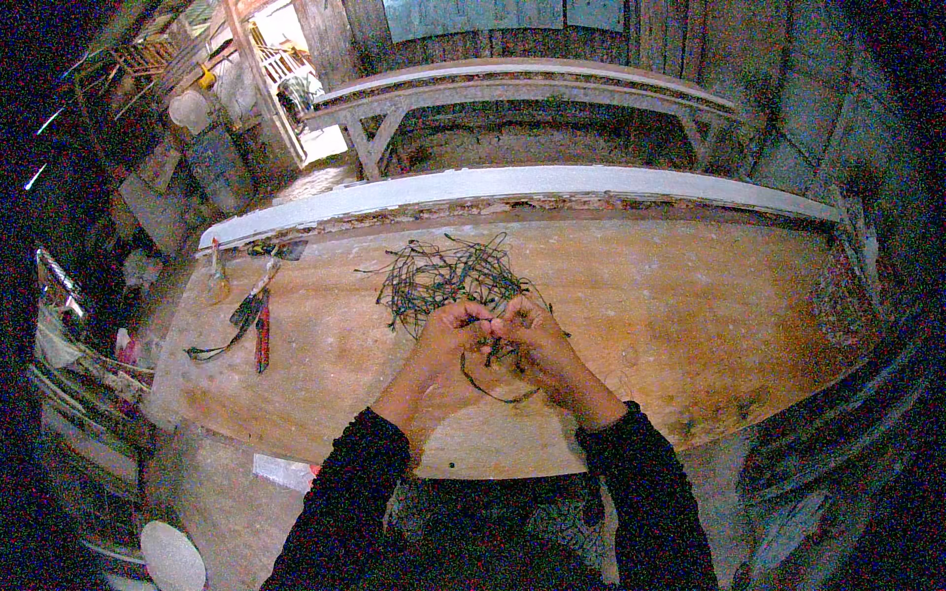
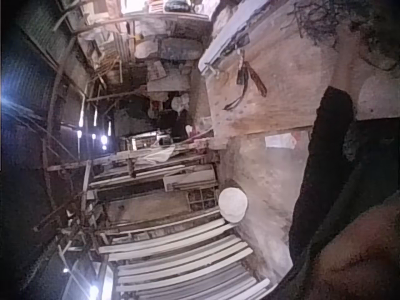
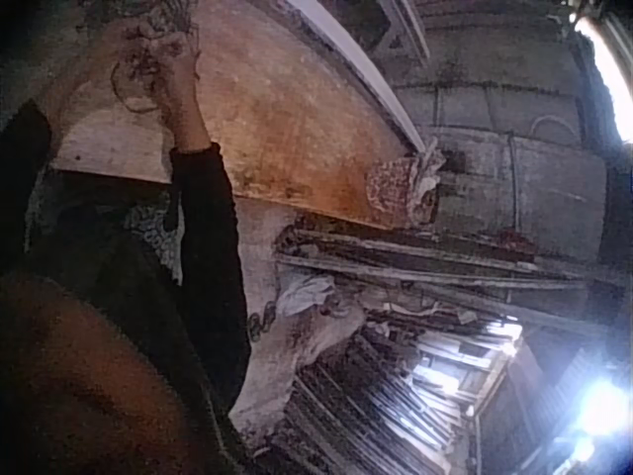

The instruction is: The person sorts a pile of black wires on a wooden workbench by hand, picking up individual wires, separating them, and placing them into a small bundle. The hands remain in view throughout, manipulating the wires without using any tools.

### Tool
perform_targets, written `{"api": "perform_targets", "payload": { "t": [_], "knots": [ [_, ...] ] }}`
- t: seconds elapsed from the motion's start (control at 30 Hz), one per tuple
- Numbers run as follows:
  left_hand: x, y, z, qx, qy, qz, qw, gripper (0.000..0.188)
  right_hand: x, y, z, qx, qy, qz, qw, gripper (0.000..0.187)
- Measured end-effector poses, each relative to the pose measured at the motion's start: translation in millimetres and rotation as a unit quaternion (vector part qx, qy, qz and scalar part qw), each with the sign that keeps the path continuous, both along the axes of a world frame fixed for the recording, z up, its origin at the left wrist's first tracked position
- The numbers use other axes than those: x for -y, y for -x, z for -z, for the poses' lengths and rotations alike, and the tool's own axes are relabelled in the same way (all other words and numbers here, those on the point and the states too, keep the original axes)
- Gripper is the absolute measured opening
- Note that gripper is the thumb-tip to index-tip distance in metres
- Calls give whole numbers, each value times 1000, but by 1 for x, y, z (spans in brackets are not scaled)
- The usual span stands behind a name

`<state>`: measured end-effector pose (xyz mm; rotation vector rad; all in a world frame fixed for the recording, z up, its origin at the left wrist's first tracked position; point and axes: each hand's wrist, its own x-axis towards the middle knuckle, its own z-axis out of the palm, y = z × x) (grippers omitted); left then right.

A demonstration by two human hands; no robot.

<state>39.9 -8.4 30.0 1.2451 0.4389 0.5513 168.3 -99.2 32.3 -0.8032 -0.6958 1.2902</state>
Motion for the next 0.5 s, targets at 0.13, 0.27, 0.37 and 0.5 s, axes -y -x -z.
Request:
{"api": "perform_targets", "payload": {
  "t": [0.13, 0.27, 0.37, 0.5],
  "knots": [
    [-14, -1, 22, 35, -33, 14, 999, 8, -3, 7, 0, 54, 17, 41, 998, 21],
    [-10, 1, 1, 18, -29, -88, 996, 10, -7, 7, 12, 81, -23, 75, 994, 23],
    [-17, 0, 8, 23, -76, -89, 993, 11, -6, 6, 7, 127, -36, 81, 988, 24],
    [-23, 2, 14, 37, -123, -69, 989, 12, -3, 7, 2, 136, -19, 68, 988, 17]
  ]
}}
